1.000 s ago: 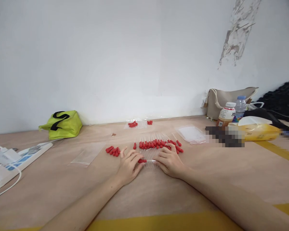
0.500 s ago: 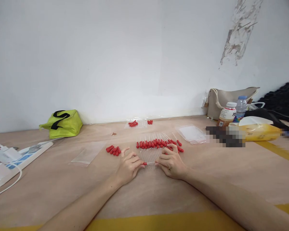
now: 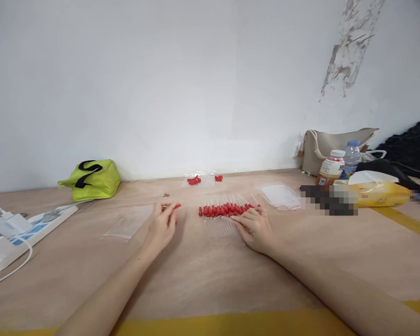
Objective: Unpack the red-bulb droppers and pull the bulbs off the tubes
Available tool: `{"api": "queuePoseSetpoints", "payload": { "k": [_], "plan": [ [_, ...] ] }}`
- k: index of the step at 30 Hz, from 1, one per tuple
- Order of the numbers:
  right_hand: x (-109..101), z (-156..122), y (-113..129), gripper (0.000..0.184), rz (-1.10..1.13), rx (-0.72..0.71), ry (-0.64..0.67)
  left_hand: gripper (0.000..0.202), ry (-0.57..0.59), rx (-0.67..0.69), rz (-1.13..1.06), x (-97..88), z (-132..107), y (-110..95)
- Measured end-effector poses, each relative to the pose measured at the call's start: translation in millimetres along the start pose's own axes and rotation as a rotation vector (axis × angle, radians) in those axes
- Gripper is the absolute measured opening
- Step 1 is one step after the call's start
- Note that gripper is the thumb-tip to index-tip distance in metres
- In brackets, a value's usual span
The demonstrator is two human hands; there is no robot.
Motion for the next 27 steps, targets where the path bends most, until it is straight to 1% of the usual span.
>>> {"api": "queuePoseSetpoints", "payload": {
  "k": [2, 5, 8, 10, 14, 16, 18, 20, 22, 24, 26, 27],
  "plan": [
    [0.7, 4.5, 4.5, 0.023, -0.004, 0.002, -0.014, 0.031, -0.008, -0.145, 0.055, -7.3, 9.3, 26.1],
    [5.1, 13.6, 12.6, 0.022, 0.005, -0.015, -0.038, 0.032, 0.098, -0.260, 0.078, -10.3, 14.9, 59.6],
    [16.0, 21.8, 20.4, 0.021, -0.020, -0.080, -0.022, 0.032, 0.169, -0.311, 0.105, -6.8, 13.1, 77.3],
    [24.4, 24.6, 24.4, 0.022, -0.058, -0.122, 0.003, 0.029, 0.192, -0.302, 0.129, -3.3, 11.4, 79.9],
    [36.6, 23.3, 30.1, 0.022, -0.102, -0.153, 0.086, 0.024, 0.254, -0.269, 0.137, 2.5, 9.0, 74.1],
    [39.1, 20.9, 32.0, 0.020, -0.085, -0.133, 0.134, 0.024, 0.290, -0.285, 0.131, 4.6, 7.9, 70.9],
    [39.3, 18.9, 33.1, 0.020, -0.047, -0.096, 0.176, 0.027, 0.303, -0.309, 0.131, 6.0, 7.0, 70.0],
    [38.2, 18.1, 34.1, 0.026, -0.011, -0.062, 0.212, 0.030, 0.296, -0.324, 0.135, 6.6, 6.6, 71.7],
    [36.8, 18.3, 35.2, 0.034, 0.009, -0.044, 0.242, 0.032, 0.281, -0.328, 0.145, 6.4, 7.2, 74.8],
    [35.9, 18.9, 36.7, 0.039, 0.015, -0.038, 0.269, 0.031, 0.236, -0.292, 0.179, 4.4, 8.8, 74.6],
    [35.4, 19.5, 38.8, 0.044, 0.023, -0.039, 0.293, 0.028, 0.128, -0.197, 0.249, 0.0, 10.0, 65.6],
    [35.1, 19.7, 39.8, 0.046, 0.030, -0.037, 0.301, 0.027, 0.077, -0.130, 0.276, -2.0, 9.3, 56.9]
  ]
}}
Point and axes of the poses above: each hand's wrist, its own z-axis towards the middle knuckle, its own x-axis out of the palm, y = z × x, the point moved 3 cm from there along z, towards the middle knuckle, and after that the axes turned 10 degrees about z, right-handed, at the moved point
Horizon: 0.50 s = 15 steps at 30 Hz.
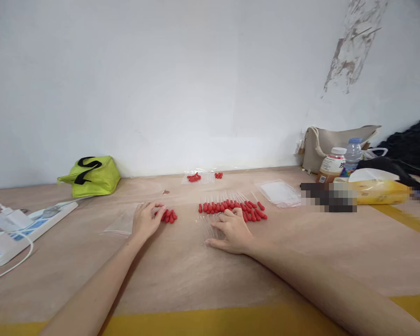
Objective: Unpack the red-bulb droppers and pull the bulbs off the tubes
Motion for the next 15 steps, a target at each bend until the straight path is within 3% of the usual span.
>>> {"api": "queuePoseSetpoints", "payload": {
  "k": [2, 5, 7, 15],
  "plan": [
    [-1.3, 0.4, 1.0, 0.046, 0.027, 0.018, -0.001, 0.024, -0.046, 0.128, -0.004, -6.2, -8.6, -22.2],
    [-7.2, 0.9, -3.4, 0.038, 0.052, 0.097, -0.062, 0.019, 0.185, 0.304, -0.158, -4.2, -30.0, -62.2],
    [-13.9, 1.1, -11.3, 0.034, 0.038, 0.160, -0.127, 0.015, 0.246, 0.317, -0.215, -1.8, -42.6, -81.4],
    [-37.5, -14.2, -46.7, 0.028, -0.046, 0.241, -0.203, 0.010, 0.313, 0.328, -0.345, 9.3, -48.4, -102.4]
  ]
}}
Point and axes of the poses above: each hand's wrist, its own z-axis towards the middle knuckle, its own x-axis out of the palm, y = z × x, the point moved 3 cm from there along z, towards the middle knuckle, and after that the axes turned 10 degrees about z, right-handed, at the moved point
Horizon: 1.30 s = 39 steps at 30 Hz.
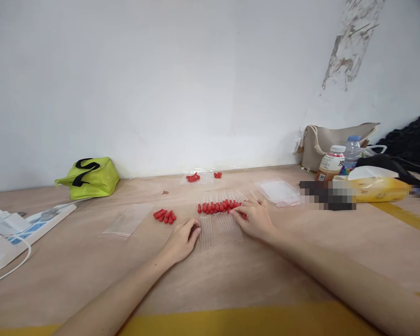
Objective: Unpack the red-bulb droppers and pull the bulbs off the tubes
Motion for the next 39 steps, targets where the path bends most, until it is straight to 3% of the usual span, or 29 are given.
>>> {"api": "queuePoseSetpoints", "payload": {
  "k": [9, 13, 18, 21, 26, 32, 35, 39],
  "plan": [
    [-5.1, -22.4, -9.3, 0.029, 0.020, -0.012, -0.040, 0.013, -0.033, -0.018, -0.062, 7.7, 13.5, -4.9],
    [-6.3, -26.5, 4.5, 0.025, 0.097, -0.130, 0.019, 0.015, -0.082, -0.100, -0.094, 8.7, 13.2, 6.1],
    [-0.3, -32.3, 33.4, 0.065, 0.119, -0.231, 0.134, 0.016, -0.090, -0.347, -0.043, 17.2, 32.1, 26.6],
    [6.5, -32.1, 40.5, 0.072, 0.097, -0.223, 0.156, 0.017, -0.068, -0.478, 0.008, 20.1, 52.7, 34.7],
    [13.4, -25.5, 35.3, 0.062, 0.061, -0.187, 0.157, 0.020, 0.071, -0.599, 0.064, 19.5, 77.4, 40.4],
    [15.8, -20.9, 31.1, 0.062, 0.024, -0.169, 0.099, 0.026, 0.142, -0.634, 0.099, 18.2, 82.6, 42.7],
    [12.4, -22.8, 30.5, 0.050, 0.047, -0.164, 0.034, 0.027, 0.112, -0.612, 0.109, 11.9, 79.9, 39.1],
    [6.4, -24.1, 26.3, 0.034, 0.043, -0.138, -0.053, 0.017, -0.026, -0.545, 0.139, -2.9, 62.1, 29.0]
  ]
}}
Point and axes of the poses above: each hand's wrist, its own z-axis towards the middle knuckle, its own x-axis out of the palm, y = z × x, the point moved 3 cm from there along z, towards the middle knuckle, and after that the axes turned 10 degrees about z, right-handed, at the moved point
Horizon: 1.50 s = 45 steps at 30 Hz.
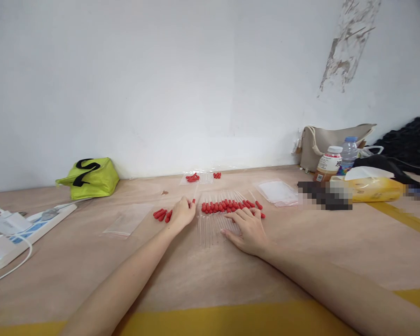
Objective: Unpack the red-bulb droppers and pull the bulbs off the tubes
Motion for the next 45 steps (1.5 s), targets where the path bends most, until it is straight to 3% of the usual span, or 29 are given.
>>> {"api": "queuePoseSetpoints", "payload": {
  "k": [4, 8, 12, 16, 19, 24, 27, 30, 40, 45],
  "plan": [
    [-2.3, 0.4, -5.0, 0.030, 0.008, 0.016, -0.054, 0.014, -0.088, 0.123, -0.135, -0.7, -32.5, 11.0],
    [1.1, 0.2, -6.7, 0.029, 0.021, 0.012, -0.051, 0.016, -0.022, 0.168, -0.393, 12.7, -56.2, 19.6],
    [3.3, 0.0, -6.4, 0.037, -0.008, -0.003, -0.068, 0.013, -0.043, 0.225, -0.335, 12.2, -67.2, 13.2],
    [1.8, 0.0, -7.7, 0.059, -0.062, -0.066, -0.146, 0.008, -0.051, 0.373, -0.303, 6.2, -71.5, 3.9],
    [-0.6, 0.0, -8.5, 0.065, -0.100, -0.129, -0.202, 0.009, -0.105, 0.489, -0.221, 3.2, -71.3, 1.5],
    [-1.2, 0.4, -3.8, 0.049, -0.139, -0.216, -0.127, 0.017, -0.245, 0.663, 0.021, -4.7, -72.1, -2.9],
    [1.6, 0.4, 0.0, 0.029, -0.094, -0.245, -0.064, 0.023, -0.309, 0.704, 0.112, -11.5, -76.1, -6.8],
    [4.2, 0.3, 2.3, 0.023, -0.054, -0.246, -0.037, 0.020, -0.361, 0.733, 0.118, -15.2, -80.3, -8.7],
    [6.6, -3.3, 11.4, 0.023, -0.029, -0.361, 0.058, 0.020, -0.228, 0.801, 0.124, -8.2, -81.8, -3.8],
    [4.7, -6.1, 11.0, 0.022, -0.016, -0.382, 0.063, 0.019, -0.239, 0.852, 0.134, -9.0, -84.3, -2.6]
  ]
}}
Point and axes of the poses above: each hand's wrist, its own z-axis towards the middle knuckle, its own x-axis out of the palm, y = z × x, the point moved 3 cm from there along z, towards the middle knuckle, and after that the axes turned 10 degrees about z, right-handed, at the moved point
